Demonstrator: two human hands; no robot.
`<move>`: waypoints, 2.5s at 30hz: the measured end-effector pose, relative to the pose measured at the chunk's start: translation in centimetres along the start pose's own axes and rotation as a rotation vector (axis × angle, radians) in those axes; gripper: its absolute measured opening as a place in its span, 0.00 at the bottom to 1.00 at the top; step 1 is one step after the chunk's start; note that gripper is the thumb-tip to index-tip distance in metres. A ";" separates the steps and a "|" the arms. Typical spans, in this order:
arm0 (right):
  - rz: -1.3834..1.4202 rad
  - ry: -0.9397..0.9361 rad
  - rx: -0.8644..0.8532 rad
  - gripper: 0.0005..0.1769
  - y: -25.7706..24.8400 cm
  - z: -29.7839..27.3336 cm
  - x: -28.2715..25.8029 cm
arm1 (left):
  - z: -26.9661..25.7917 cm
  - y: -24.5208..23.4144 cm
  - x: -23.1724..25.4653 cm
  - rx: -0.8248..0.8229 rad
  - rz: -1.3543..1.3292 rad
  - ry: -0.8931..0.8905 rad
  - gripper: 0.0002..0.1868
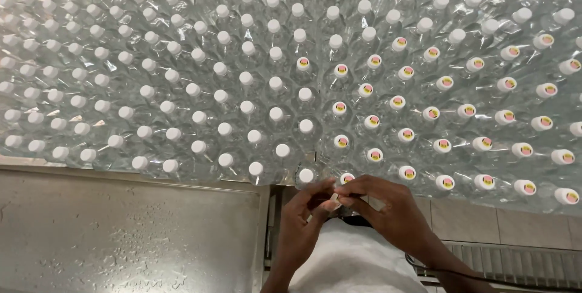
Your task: Applying small circular labels to the caps of bottled water on a production table
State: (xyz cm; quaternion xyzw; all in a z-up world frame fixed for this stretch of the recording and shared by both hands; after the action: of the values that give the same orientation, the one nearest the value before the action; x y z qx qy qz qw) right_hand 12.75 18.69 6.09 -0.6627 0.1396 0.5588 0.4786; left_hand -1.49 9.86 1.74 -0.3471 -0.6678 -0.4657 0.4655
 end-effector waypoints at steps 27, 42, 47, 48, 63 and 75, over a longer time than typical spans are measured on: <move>0.080 0.089 0.088 0.12 -1.2 -1.9 1.5 | 0.3 1.1 0.1 0.079 0.211 0.149 0.15; 0.165 -0.021 0.128 0.19 -1.9 -2.2 1.5 | 0.3 0.6 -2.7 0.199 -0.048 -0.073 0.13; 0.230 -0.016 0.060 0.35 -1.4 -2.1 1.2 | 0.2 0.8 -2.1 0.122 0.095 0.048 0.14; 0.241 -0.001 0.054 0.36 -1.5 -2.1 1.3 | 0.2 1.0 -2.0 0.103 0.098 0.067 0.13; -0.042 -0.189 0.187 0.21 -2.9 -1.8 -1.8 | 0.4 0.1 -4.0 0.196 0.214 -0.071 0.10; 0.162 -0.141 0.108 0.30 -2.6 -2.0 -1.6 | 0.3 1.2 -2.7 0.120 0.241 0.131 0.17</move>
State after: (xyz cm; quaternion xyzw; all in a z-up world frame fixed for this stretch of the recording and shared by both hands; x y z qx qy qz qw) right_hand 15.30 17.87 8.54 -0.5814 0.1886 0.6325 0.4757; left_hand 0.40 10.50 -0.49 -0.3650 -0.6161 -0.3874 0.5806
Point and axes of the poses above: each hand's wrist, its own z-axis towards the middle knuckle, its own y-axis out of the palm, x = y × z, the point moved 9 cm from there along z, towards the middle knuckle, and after that the axes turned 8 degrees about -z, right-handed, at the moved point
